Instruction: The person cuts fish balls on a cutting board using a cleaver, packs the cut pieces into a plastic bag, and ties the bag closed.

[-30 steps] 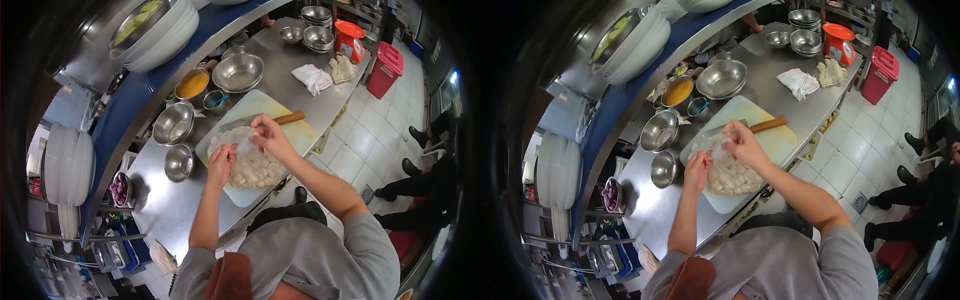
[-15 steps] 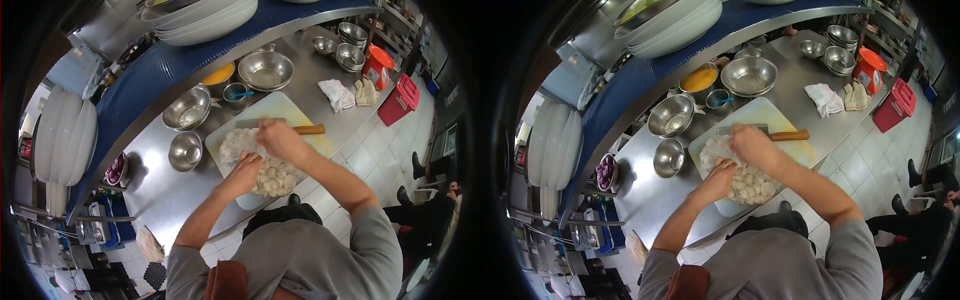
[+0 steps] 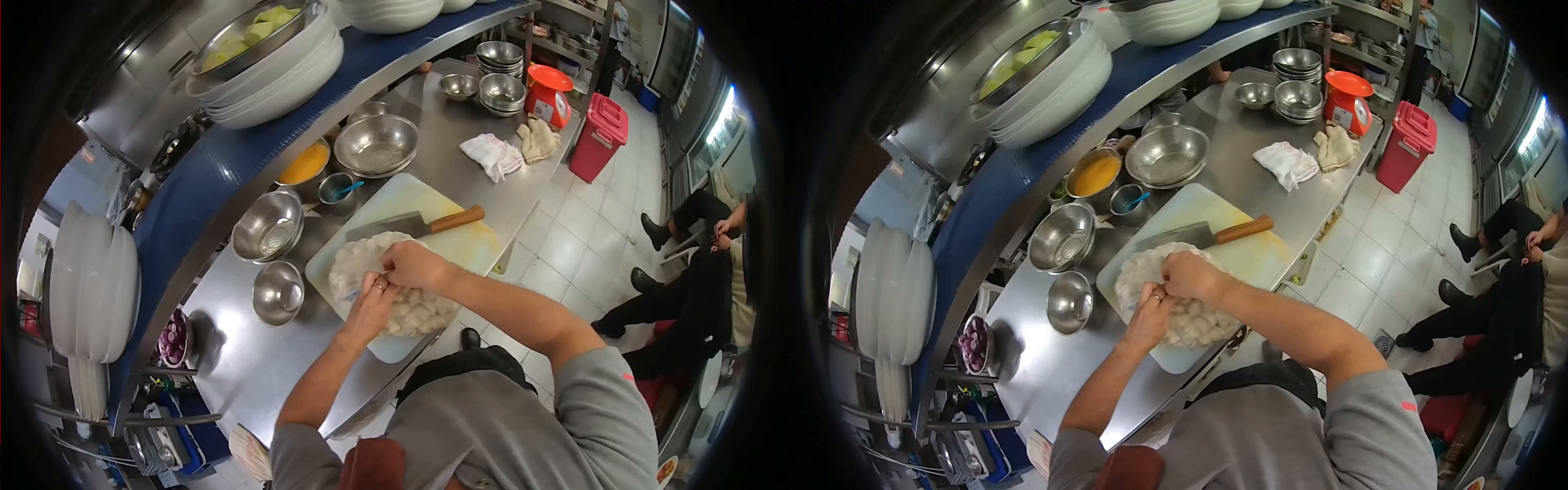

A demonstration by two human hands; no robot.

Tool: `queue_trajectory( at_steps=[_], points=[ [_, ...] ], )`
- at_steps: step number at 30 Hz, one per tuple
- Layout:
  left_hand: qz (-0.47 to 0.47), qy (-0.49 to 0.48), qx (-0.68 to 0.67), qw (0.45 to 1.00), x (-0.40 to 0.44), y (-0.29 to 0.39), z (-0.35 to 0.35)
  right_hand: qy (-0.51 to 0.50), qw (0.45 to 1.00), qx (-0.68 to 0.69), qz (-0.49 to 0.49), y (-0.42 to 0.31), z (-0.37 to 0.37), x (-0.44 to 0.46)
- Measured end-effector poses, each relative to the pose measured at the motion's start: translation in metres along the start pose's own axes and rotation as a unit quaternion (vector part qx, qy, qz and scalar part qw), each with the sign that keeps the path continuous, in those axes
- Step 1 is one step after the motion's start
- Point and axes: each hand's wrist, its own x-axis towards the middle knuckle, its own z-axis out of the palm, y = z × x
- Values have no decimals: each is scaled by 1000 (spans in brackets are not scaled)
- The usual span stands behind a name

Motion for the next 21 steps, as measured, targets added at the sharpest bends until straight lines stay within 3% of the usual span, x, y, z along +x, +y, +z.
queue_trajectory(
  at_steps=[4,6,8,10,11,13,15,17,18,20,21],
  points=[
    [28,73,9,997,-11,-7,17,-53,979,-184,-67,6,6,10],
    [13,73,6,997,-9,-4,19,-93,988,-119,1,8,3,9],
    [7,103,-23,994,-8,0,18,-48,982,-150,-100,30,15,14],
    [9,141,-27,990,-12,-2,20,-34,997,2,76,-7,5,2],
    [42,170,-43,984,-11,-3,21,-47,997,0,66,-6,9,2],
    [22,187,-65,980,-11,-3,23,-28,976,166,138,3,11,-4],
    [10,201,-89,975,-7,0,17,-43,971,183,150,6,6,-1],
    [-149,142,-381,901,-5,4,5,-57,964,203,161,3,5,1],
    [-152,145,-379,901,-3,1,6,-57,962,205,173,0,3,1],
    [-258,144,-523,800,4,-1,12,-62,959,209,184,1,5,5],
    [-262,145,-522,799,5,-1,12,-59,960,209,178,2,5,8]
  ],
)
